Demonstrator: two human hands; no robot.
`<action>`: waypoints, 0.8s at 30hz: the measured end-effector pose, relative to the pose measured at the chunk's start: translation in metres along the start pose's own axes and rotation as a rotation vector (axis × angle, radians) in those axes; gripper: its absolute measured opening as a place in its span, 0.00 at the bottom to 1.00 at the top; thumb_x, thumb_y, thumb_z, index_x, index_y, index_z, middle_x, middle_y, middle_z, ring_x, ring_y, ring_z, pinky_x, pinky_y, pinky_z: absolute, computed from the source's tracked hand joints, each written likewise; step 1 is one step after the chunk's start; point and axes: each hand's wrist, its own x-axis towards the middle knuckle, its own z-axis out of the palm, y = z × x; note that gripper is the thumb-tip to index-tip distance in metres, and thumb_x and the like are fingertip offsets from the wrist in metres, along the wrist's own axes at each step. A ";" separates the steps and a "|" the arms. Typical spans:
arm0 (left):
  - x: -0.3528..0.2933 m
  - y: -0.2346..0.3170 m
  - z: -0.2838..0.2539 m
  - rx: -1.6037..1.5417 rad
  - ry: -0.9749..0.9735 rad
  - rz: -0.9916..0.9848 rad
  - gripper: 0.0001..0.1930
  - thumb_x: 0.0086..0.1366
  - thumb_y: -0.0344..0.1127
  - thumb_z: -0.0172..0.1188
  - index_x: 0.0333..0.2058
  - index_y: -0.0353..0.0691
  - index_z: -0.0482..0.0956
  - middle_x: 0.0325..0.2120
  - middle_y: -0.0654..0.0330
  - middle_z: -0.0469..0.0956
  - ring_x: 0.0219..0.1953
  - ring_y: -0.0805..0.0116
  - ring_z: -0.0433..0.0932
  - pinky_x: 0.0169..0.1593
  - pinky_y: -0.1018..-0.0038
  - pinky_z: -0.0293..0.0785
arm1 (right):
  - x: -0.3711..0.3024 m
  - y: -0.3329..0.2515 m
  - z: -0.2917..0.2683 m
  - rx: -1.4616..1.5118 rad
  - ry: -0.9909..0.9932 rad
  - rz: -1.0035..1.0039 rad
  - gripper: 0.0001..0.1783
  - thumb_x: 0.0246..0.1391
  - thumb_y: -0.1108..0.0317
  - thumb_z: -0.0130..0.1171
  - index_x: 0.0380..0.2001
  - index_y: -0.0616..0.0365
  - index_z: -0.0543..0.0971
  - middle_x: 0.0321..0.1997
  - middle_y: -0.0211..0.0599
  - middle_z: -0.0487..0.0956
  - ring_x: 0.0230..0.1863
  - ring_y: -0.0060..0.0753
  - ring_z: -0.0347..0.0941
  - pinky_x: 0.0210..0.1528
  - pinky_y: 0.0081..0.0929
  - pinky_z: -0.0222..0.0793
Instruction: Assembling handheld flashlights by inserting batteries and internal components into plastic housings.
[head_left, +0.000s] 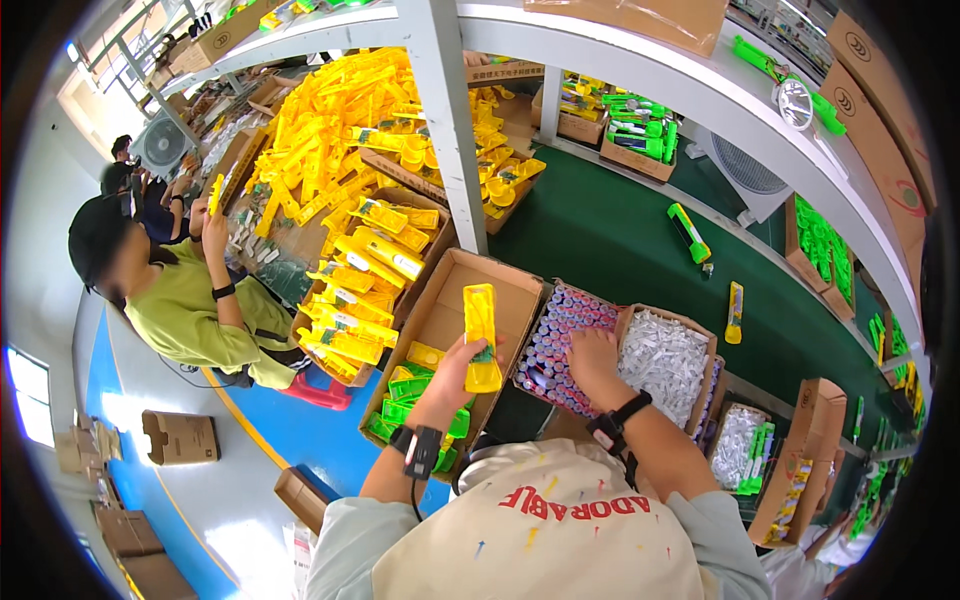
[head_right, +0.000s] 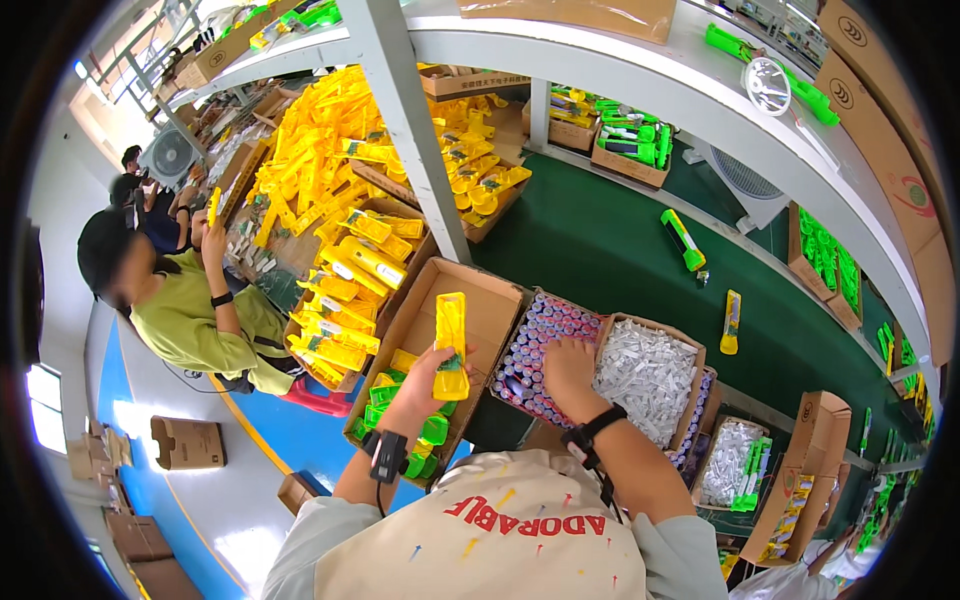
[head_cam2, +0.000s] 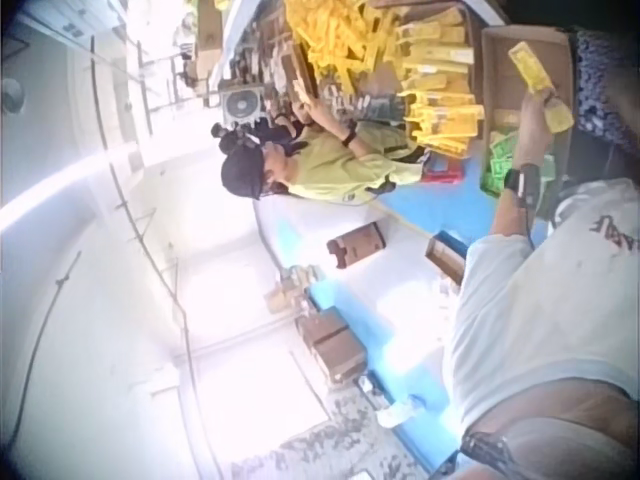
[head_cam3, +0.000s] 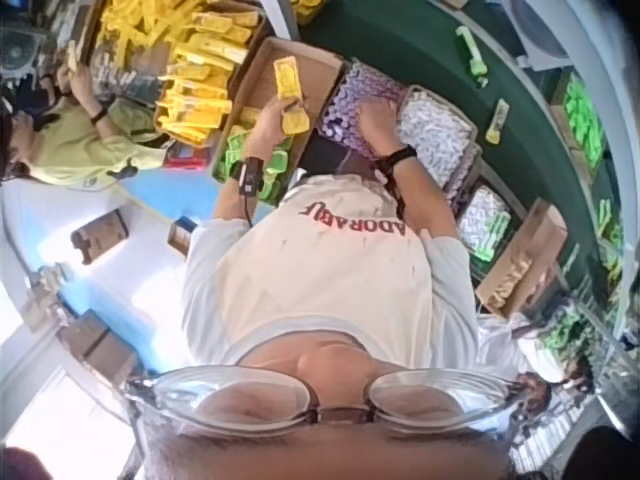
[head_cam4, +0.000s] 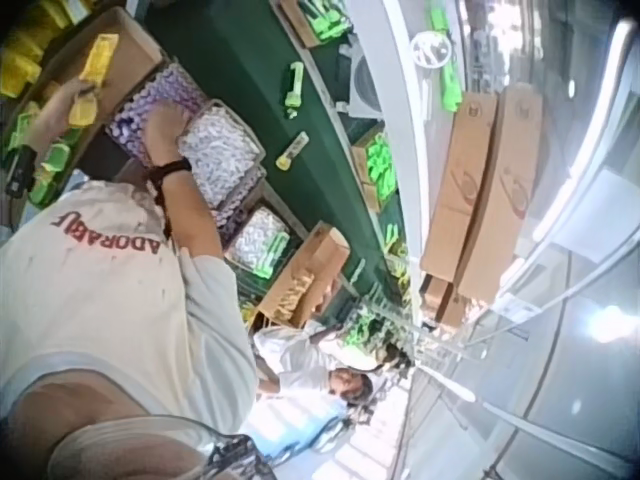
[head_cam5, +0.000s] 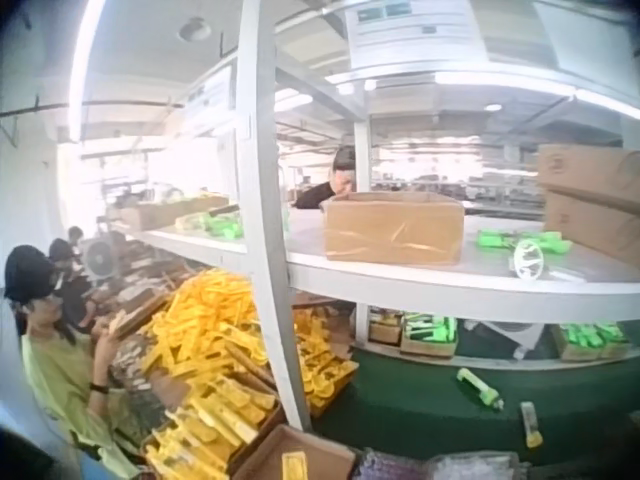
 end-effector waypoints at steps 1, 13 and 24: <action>-0.007 -0.001 0.003 -0.006 -0.009 0.020 0.17 0.61 0.40 0.45 0.47 0.42 0.65 0.35 0.58 0.73 0.30 0.69 0.71 0.33 0.70 0.71 | -0.001 0.001 -0.005 0.163 0.117 -0.014 0.10 0.44 0.67 0.55 0.32 0.55 0.70 0.29 0.35 0.71 0.32 0.33 0.69 0.39 0.34 0.60; -0.039 -0.030 0.053 0.216 -0.173 0.175 0.21 0.64 0.45 0.40 0.54 0.46 0.54 0.39 0.60 0.67 0.34 0.69 0.71 0.35 0.71 0.73 | -0.009 -0.053 -0.091 1.723 -0.231 0.500 0.13 0.45 0.67 0.59 0.33 0.64 0.74 0.21 0.28 0.72 0.16 0.15 0.64 0.19 0.14 0.60; -0.036 -0.056 0.058 0.530 -0.144 0.395 0.24 0.63 0.31 0.43 0.57 0.37 0.50 0.48 0.60 0.62 0.50 0.74 0.61 0.51 0.79 0.57 | -0.021 -0.060 -0.086 1.156 0.147 0.263 0.11 0.45 0.65 0.59 0.30 0.61 0.74 0.20 0.28 0.71 0.19 0.14 0.65 0.18 0.14 0.60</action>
